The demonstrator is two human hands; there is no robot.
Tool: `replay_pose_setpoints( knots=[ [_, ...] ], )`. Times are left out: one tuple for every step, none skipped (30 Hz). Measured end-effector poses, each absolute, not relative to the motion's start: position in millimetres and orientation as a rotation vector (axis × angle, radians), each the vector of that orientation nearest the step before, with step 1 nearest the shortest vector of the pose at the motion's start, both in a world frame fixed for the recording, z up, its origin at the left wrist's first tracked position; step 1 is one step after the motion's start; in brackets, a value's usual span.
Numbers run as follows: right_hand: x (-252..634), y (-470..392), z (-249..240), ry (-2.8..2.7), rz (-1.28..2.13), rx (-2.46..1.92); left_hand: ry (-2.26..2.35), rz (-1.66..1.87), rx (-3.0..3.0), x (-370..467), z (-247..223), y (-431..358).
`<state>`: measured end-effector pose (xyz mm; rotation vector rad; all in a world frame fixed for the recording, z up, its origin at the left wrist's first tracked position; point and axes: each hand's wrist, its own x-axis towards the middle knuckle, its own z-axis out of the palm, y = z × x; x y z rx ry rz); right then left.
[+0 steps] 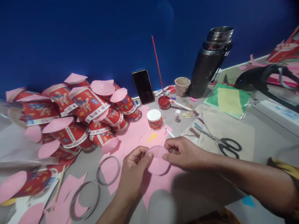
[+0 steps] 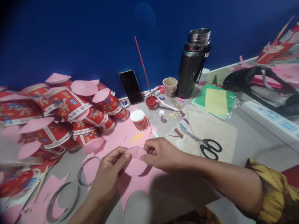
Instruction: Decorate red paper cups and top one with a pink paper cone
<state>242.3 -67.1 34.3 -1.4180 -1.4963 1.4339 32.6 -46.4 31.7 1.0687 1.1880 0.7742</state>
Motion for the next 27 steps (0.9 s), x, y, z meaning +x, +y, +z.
replay_pose_setpoints(
  knots=[
    [242.3,-67.2,34.3,-1.479,1.434,-1.419,1.199,0.769,1.09,31.5,30.8,-46.0],
    [242.2,-67.4,34.2,-1.456,1.434,-1.421,1.212,0.766,1.102,30.4,29.5,-45.5],
    [242.0,-67.7,34.2,-1.435,1.439,-1.421,1.223,0.768,1.106,29.3,27.8,-45.0],
    [241.8,-68.1,34.1,-1.418,1.448,-1.419,1.233,0.776,1.105,28.3,26.0,-44.5],
    [241.6,-68.3,33.9,-1.408,1.459,-1.417,1.238,0.789,1.099,27.3,24.1,-44.0],
    [241.3,-68.5,33.6,-1.406,1.465,-1.419,1.242,0.805,1.09,26.4,22.3,-43.5],
    [240.9,-68.5,33.3,-1.409,1.46,-1.425,1.245,0.818,1.083,25.8,20.8,-43.1],
    [240.5,-68.3,32.9,-1.413,1.446,-1.433,1.247,0.829,1.078,25.4,19.7,-42.9],
    [240.2,-68.0,32.5,-1.416,1.43,-1.439,1.247,0.835,1.079,25.3,19.1,-42.8],
    [239.9,-67.6,32.2,-1.412,1.411,-1.442,1.246,0.836,1.082,25.5,19.1,-42.9],
    [239.7,-67.2,31.9,-1.405,1.394,-1.442,1.244,0.831,1.088,26.0,19.6,-43.1],
    [239.6,-66.8,31.8,-1.395,1.38,-1.441,1.243,0.825,1.097,26.6,20.5,-43.4],
    [239.6,-66.6,31.8,-1.386,1.37,-1.44,1.245,0.819,1.109,27.2,21.7,-43.8],
    [239.7,-66.5,31.8,-1.379,1.361,-1.441,1.251,0.813,1.123,27.7,23.2,-44.1],
    [239.8,-66.6,31.9,-1.374,1.352,-1.445,1.257,0.806,1.139,28.1,24.7,-44.4],
    [239.9,-66.7,32.0,-1.371,1.346,-1.449,1.265,0.8,1.157,28.2,26.1,-44.7],
    [240.0,-66.9,32.1,-1.367,1.345,-1.454,1.274,0.795,1.174,28.2,27.3,-44.9],
    [240.0,-67.1,32.1,-1.361,1.347,-1.456,1.281,0.793,1.188,28.0,28.2,-44.9],
    [239.9,-67.2,32.1,-1.356,1.352,-1.457,1.288,0.787,1.201,27.8,28.8,-44.9],
    [239.8,-67.2,32.2,-1.354,1.358,-1.455,1.294,0.78,1.213,27.6,29.1,-44.7],
    [239.7,-67.1,32.2,-1.356,1.359,-1.454,1.3,0.774,1.225,27.4,29.2,-44.5],
    [239.6,-67.1,32.3,-1.363,1.351,-1.453,1.304,0.77,1.239,27.4,29.1,-44.3],
    [239.6,-67.1,32.5,-1.373,1.336,-1.454,1.305,0.765,1.255,27.5,28.9,-44.0],
    [239.5,-67.2,32.6,-1.386,1.319,-1.455,1.306,0.76,1.275,27.7,28.7,-43.8],
    [239.4,-67.5,32.6,-1.399,1.304,-1.455,1.306,0.756,1.298,28.0,28.7,-43.6],
    [239.4,-67.8,32.4,-1.41,1.292,-1.454,1.304,0.75,1.323,28.3,29.0,-43.4],
    [239.3,-68.2,32.1,-1.423,1.281,-1.45,1.299,0.739,1.347,28.6,29.6,-43.4]
  ],
)
